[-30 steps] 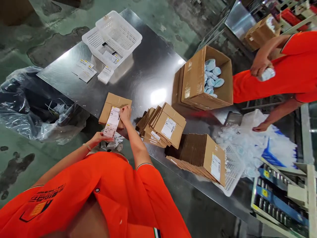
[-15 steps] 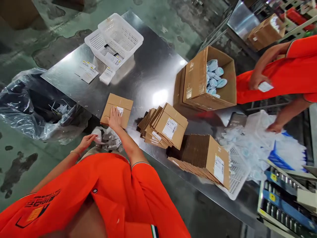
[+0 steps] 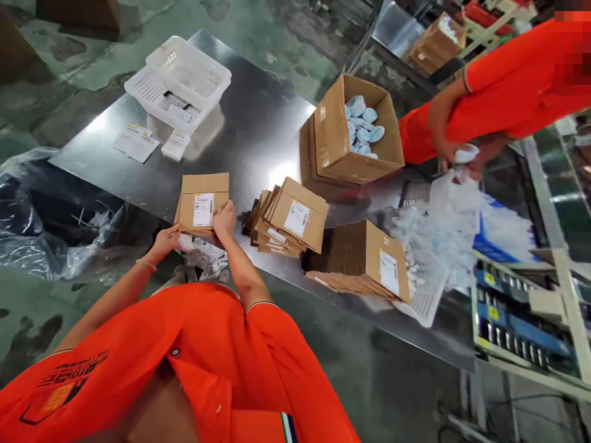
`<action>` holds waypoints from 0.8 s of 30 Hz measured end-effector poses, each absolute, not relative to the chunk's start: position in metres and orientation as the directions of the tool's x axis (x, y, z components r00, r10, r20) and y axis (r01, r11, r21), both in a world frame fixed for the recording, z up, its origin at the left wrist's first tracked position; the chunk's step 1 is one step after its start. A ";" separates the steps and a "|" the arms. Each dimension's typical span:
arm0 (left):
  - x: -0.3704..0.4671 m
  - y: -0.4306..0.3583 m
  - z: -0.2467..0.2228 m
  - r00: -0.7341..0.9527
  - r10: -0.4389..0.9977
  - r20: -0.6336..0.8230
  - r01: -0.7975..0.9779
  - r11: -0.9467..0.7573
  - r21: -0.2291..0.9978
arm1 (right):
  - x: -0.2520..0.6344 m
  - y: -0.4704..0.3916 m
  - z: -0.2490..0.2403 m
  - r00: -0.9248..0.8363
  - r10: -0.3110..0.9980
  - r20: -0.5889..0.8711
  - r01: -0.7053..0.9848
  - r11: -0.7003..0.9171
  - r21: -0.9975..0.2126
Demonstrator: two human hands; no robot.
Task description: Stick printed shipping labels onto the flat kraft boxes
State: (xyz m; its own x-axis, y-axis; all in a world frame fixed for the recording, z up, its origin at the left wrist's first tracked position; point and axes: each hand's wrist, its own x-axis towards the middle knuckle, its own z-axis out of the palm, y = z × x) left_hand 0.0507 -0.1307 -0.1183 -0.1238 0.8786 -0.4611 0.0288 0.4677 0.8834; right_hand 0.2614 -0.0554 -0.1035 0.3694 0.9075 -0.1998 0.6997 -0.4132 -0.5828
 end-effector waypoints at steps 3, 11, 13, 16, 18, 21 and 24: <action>0.054 -0.144 -0.109 -0.029 0.898 -0.440 -0.035 0.439 0.898 | 0.326 -0.058 -0.064 0.403 0.915 0.017 0.754 -0.322 -0.572; 0.074 -0.176 -0.085 0.053 0.925 -0.377 -0.088 0.380 0.921 | 0.486 -0.105 0.015 0.681 0.697 0.224 0.715 -0.566 -0.412; 0.079 -0.181 -0.080 0.045 0.933 -0.357 -0.150 0.360 0.921 | 0.441 -0.116 -0.003 0.494 0.853 0.170 0.792 -0.361 -0.492; 0.078 -0.180 -0.080 -0.037 0.931 -0.363 -0.343 0.329 0.880 | 0.343 -0.140 -0.047 -0.306 0.930 -0.202 0.554 0.002 -0.832; 0.071 -0.176 -0.088 -0.145 0.888 -0.436 -0.442 0.336 0.832 | 0.289 -0.155 -0.074 -0.551 0.783 -0.287 0.419 -0.038 -0.907; 0.058 -0.170 -0.104 -0.323 0.703 -0.634 -0.508 0.437 0.743 | 0.247 -0.167 -0.099 -0.513 0.772 -0.375 0.390 -0.180 -0.903; 0.056 -0.179 -0.117 -0.300 0.641 -0.706 -0.494 0.529 0.690 | 0.235 -0.162 -0.106 -0.354 0.841 -0.409 0.335 -0.294 -0.895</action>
